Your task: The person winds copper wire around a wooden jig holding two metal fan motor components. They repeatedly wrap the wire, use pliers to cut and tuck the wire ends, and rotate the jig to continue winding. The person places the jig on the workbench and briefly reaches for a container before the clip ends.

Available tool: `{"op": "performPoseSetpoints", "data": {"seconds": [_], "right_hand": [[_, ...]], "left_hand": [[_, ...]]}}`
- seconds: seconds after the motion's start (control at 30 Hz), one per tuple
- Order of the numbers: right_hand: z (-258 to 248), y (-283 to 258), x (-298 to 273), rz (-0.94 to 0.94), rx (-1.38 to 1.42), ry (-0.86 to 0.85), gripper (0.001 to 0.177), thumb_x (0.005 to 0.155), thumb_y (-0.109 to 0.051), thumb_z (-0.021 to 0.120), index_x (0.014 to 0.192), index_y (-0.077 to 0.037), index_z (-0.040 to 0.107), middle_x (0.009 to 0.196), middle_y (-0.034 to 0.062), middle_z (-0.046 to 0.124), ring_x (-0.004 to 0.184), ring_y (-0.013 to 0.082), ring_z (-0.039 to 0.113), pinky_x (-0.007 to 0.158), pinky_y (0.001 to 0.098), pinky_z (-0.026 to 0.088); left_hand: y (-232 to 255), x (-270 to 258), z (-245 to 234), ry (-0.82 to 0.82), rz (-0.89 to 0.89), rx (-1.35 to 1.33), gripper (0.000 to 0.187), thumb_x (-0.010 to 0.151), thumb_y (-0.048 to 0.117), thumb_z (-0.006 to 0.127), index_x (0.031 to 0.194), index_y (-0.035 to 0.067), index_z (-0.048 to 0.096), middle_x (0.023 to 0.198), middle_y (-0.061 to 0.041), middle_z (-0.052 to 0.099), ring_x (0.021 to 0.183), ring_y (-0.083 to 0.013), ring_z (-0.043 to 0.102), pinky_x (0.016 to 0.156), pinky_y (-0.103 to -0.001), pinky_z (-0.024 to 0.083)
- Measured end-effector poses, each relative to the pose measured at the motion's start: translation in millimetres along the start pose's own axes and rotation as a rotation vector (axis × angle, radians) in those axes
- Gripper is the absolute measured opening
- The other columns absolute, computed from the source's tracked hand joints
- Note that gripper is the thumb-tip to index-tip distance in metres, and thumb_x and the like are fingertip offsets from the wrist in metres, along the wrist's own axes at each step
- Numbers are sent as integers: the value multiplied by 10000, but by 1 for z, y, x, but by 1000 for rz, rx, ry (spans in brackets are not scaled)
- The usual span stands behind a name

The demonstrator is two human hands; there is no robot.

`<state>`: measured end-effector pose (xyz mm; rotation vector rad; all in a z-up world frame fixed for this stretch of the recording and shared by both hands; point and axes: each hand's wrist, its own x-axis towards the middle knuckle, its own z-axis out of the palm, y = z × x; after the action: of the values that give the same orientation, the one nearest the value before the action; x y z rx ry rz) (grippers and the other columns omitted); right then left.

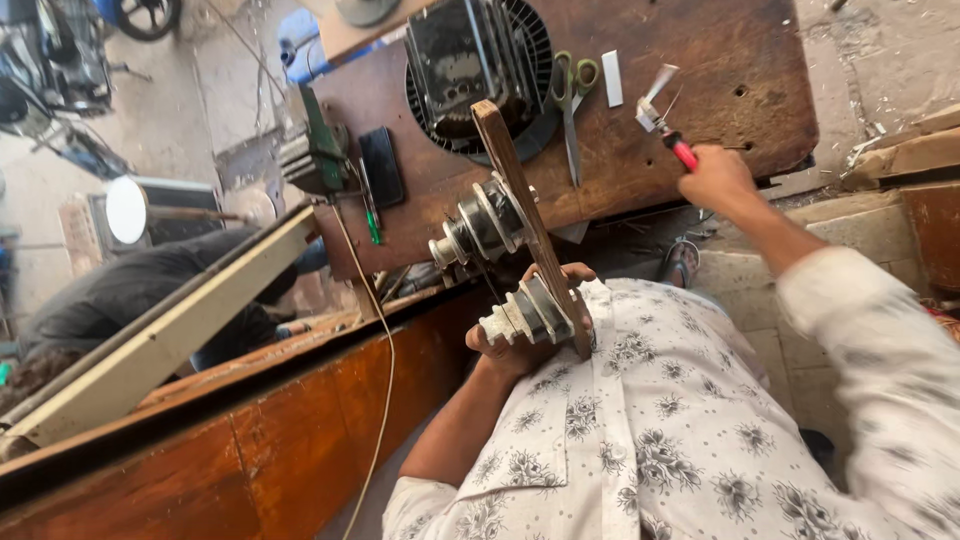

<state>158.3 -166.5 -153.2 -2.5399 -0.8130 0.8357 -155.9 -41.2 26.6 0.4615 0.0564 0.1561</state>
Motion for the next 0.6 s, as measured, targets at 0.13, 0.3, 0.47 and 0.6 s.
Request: {"op": "performPoseSetpoints", "data": {"seconds": [0.13,0.3,0.47,0.6], "right_hand": [[-49,-7,-83,-674,36,213,168,941,-1,659,1025,-146,676,1359,70,718,1196,215,652,1009,390,431],[-88,-31,-134,-887,-429,384,772,680,-75,757,1433,-195,636,1528,232,427,1418,358,471,1210,579,343],[-64,-69,-165,-632,1135,-184,538,974,-100,708,1491,-51,571,1515,114,475,1399,176,471,1202,323,397],[-60,-98,-172,-385,1446,-201,351,975,-59,746,1302,-2,631,1231,83,612,1094,142,583,943,292,484]], "left_hand": [[-1,-7,7,164,-7,-32,1185,603,699,848,1543,185,341,1505,-236,434,1153,-298,643,1036,-434,537],[-5,0,10,209,4,106,1251,665,784,797,1588,131,263,1494,-288,456,1200,-295,623,1084,-446,518],[-13,0,10,183,0,335,1252,735,746,837,1601,32,283,1383,-258,504,1287,-298,582,1221,-456,459],[-23,5,22,186,6,483,1184,762,685,850,1583,55,276,1428,-166,508,1343,-265,553,1163,-431,482]]}}
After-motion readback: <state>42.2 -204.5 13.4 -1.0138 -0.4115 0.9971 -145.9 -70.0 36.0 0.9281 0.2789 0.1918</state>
